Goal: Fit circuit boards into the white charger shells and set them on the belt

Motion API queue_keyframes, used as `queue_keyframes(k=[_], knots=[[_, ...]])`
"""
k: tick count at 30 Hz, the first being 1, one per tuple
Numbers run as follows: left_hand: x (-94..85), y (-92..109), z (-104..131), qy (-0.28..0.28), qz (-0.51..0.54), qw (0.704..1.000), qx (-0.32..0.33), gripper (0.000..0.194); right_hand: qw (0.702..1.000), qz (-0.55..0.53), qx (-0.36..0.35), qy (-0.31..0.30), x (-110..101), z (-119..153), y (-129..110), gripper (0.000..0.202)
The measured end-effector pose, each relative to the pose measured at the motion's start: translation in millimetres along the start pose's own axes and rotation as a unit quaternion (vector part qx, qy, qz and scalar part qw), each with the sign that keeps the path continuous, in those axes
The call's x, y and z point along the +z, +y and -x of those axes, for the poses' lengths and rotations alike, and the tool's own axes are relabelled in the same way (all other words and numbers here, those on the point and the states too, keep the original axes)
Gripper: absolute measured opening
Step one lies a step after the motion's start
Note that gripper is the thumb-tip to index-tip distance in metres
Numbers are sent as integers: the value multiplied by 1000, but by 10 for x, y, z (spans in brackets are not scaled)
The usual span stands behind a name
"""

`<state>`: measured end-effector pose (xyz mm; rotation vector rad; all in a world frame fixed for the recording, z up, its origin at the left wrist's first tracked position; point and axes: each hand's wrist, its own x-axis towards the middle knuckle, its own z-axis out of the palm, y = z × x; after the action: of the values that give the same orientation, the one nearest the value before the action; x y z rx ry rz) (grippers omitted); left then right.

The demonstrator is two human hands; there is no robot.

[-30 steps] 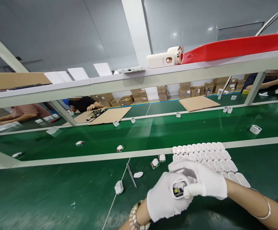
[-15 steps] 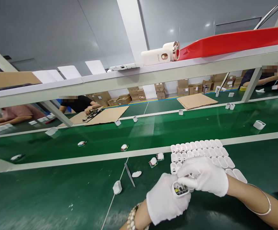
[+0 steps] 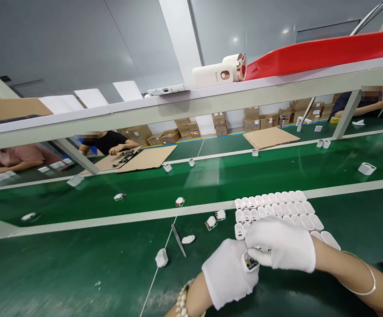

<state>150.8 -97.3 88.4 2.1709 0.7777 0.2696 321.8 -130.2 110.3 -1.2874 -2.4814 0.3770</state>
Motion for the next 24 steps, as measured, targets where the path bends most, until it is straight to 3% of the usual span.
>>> queue_keyframes(k=[2, 3, 6, 8, 10, 12, 15, 17, 20, 22, 24], knots=[[-20, 20, -26, -1, -97, 995, 20, 14, 990, 133, -14, -34, -7, 8, -52, 14], [-38, 30, -43, 6, -122, 992, 29, 14, 990, 137, -13, -31, -22, 14, -65, 14], [-104, 43, -123, 86, -98, 991, 39, 16, 998, -34, 30, 54, -67, 10, -56, 17], [-138, 24, -199, 156, -64, 985, 30, 20, 980, -141, 81, 116, -48, -38, -46, 14], [-161, -26, -269, 195, -38, 980, 25, 26, 968, -172, 119, 136, 10, -128, -48, 27], [-189, -108, -307, 198, -44, 979, 4, 37, 967, -169, 136, 131, 62, -242, -36, 22], [-270, -262, -287, 171, -92, 978, -75, 60, 969, -145, 154, 126, 60, -424, 115, 4], [-319, -349, -252, 118, -137, 974, -137, 62, 965, -113, 194, 135, 11, -560, 337, 10], [-287, -406, -235, 18, -175, 969, -173, 43, 957, -55, 260, 113, -51, -805, 767, 18], [-189, -394, -241, -20, -174, 970, -170, 28, 952, -22, 296, 73, -47, -972, 1025, 24], [-88, -358, -226, -31, -171, 970, -168, 26, 945, 13, 326, 36, -8, -1113, 1214, 27]])
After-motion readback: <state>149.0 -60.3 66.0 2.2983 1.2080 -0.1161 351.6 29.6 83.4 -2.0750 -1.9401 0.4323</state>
